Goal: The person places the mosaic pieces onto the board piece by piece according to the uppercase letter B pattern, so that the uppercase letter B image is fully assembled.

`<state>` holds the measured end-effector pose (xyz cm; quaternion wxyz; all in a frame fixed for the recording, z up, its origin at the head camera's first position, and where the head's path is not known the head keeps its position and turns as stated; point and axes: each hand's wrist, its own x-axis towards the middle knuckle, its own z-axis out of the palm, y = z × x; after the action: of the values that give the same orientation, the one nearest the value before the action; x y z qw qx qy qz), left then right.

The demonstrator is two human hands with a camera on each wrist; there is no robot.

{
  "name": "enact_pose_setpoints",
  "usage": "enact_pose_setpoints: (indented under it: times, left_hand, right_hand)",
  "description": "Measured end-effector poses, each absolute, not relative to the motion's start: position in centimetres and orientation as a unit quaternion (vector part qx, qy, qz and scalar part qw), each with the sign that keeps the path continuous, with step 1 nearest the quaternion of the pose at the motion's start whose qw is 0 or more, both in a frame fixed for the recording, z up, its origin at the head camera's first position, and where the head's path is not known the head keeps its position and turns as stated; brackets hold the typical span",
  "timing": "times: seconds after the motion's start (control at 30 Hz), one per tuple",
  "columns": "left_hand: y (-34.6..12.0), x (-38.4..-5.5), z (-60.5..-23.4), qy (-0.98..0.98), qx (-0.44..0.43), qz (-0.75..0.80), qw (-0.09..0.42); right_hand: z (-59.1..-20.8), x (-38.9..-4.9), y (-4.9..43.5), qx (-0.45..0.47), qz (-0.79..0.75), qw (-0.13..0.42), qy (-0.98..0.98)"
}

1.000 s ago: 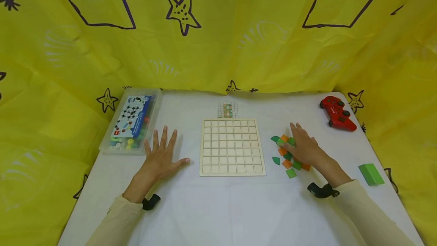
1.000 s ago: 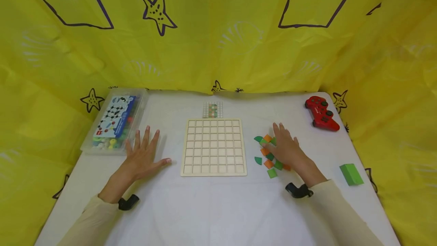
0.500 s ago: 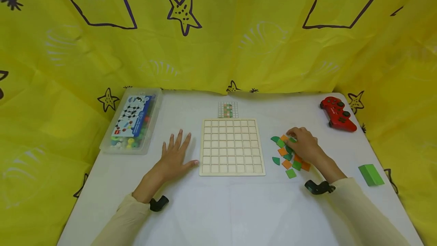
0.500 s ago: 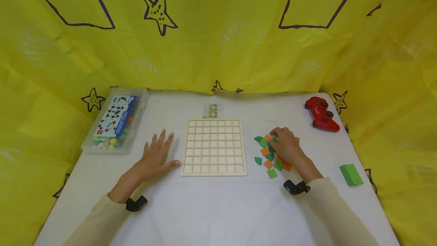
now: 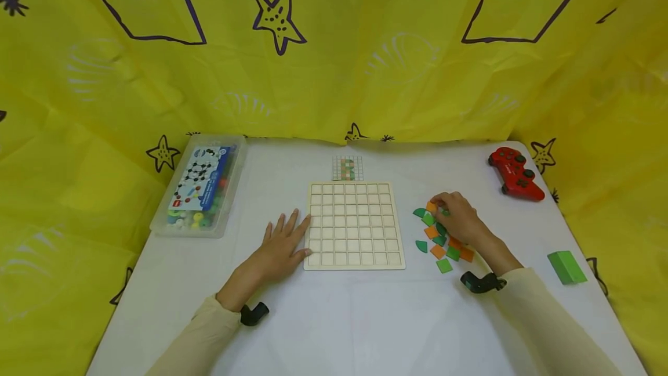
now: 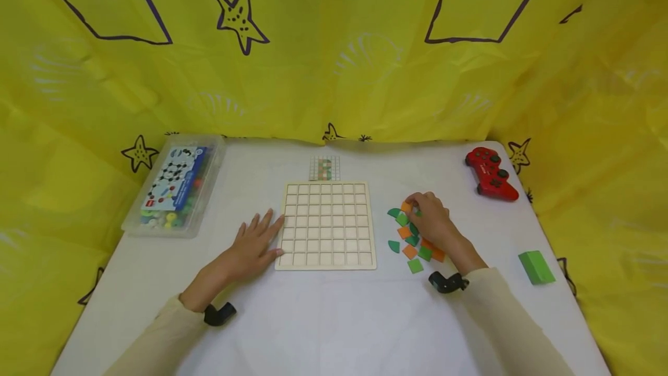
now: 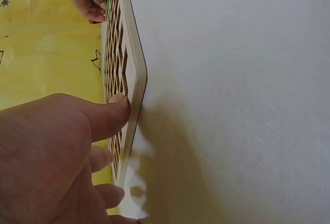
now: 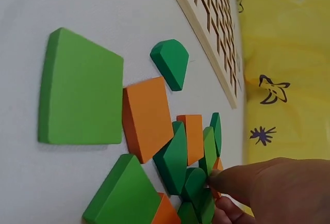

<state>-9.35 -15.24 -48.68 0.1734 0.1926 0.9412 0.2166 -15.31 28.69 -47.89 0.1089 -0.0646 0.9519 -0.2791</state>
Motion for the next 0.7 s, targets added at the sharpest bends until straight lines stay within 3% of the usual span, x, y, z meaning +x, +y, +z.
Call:
enact_pose_setpoints:
  times: [0.7]
  left_hand:
    - [-15.8, -9.5, -48.5, 0.941, 0.192, 0.205, 0.188]
  right_hand:
    - [-48.1, -19.7, 26.2, -0.107, -0.299, 0.108, 0.942]
